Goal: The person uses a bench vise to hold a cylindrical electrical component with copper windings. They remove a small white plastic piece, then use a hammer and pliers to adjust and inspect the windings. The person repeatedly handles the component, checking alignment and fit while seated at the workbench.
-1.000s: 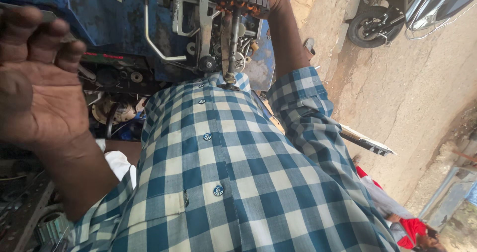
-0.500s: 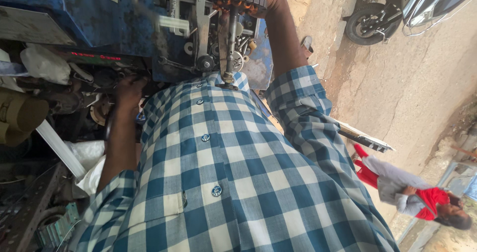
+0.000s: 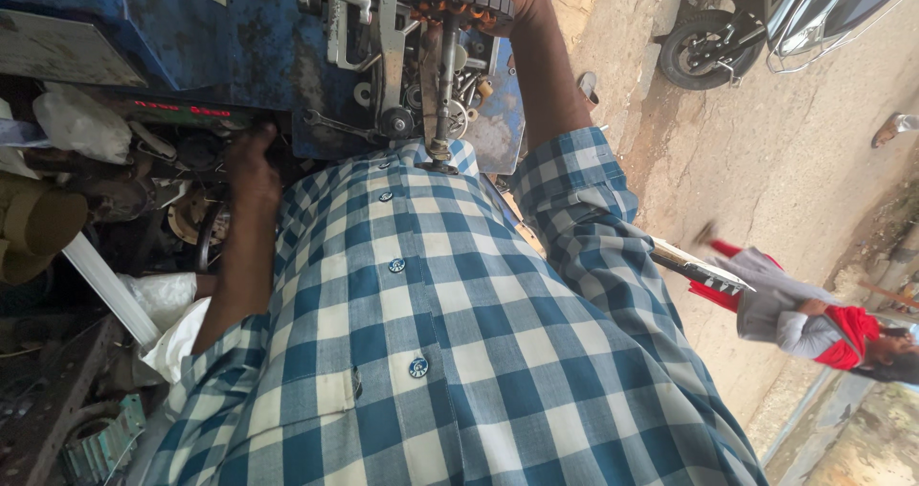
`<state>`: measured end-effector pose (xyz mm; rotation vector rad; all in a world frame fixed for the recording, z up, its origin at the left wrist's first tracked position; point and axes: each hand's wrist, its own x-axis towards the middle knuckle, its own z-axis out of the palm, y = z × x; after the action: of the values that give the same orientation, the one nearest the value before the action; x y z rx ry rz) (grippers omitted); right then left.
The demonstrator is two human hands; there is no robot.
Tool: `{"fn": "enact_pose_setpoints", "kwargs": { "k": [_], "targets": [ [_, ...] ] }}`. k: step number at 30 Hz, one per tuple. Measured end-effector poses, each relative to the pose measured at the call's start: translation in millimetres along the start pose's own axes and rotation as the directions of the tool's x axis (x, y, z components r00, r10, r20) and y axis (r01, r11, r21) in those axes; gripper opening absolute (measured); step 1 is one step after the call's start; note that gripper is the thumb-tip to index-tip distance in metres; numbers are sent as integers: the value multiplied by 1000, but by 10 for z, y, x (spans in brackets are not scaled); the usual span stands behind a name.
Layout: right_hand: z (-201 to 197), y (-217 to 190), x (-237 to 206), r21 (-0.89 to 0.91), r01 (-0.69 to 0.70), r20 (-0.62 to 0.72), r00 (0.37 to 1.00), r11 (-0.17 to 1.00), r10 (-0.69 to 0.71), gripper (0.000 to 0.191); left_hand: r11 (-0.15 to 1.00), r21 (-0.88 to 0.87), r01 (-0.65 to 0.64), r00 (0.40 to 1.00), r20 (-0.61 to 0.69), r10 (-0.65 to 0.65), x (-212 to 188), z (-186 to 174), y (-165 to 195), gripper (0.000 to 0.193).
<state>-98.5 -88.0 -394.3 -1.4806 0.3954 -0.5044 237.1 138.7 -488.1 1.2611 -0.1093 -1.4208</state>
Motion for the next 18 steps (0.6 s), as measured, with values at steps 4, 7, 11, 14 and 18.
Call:
{"fn": "enact_pose_setpoints", "kwargs": {
  "k": [4, 7, 11, 14, 18],
  "targets": [
    [6, 8, 11, 293, -189, -100, 969, 937, 227, 28, 984, -166, 60, 998, 6, -60, 3, -76, 56, 18],
    [8, -8, 27, 328, -180, -61, 976, 928, 211, 28, 987, -89, 135, 990, -19, -137, -51, -117, 72, 25],
    [6, -39, 37, 329, -169, -31, 981, 929, 189, 28, 995, -71, 72, 997, 0, -72, -84, -125, 18, 29],
    [-4, -46, 43, 332, -150, -6, 987, 931, 161, 28, 996, -66, 60, 998, -3, -61, -79, -125, -19, 31],
    [-4, -44, 41, 296, -141, 0, 989, 945, 148, 29, 998, -34, 52, 999, -10, -52, -98, -115, -21, 32]
  ]
}}
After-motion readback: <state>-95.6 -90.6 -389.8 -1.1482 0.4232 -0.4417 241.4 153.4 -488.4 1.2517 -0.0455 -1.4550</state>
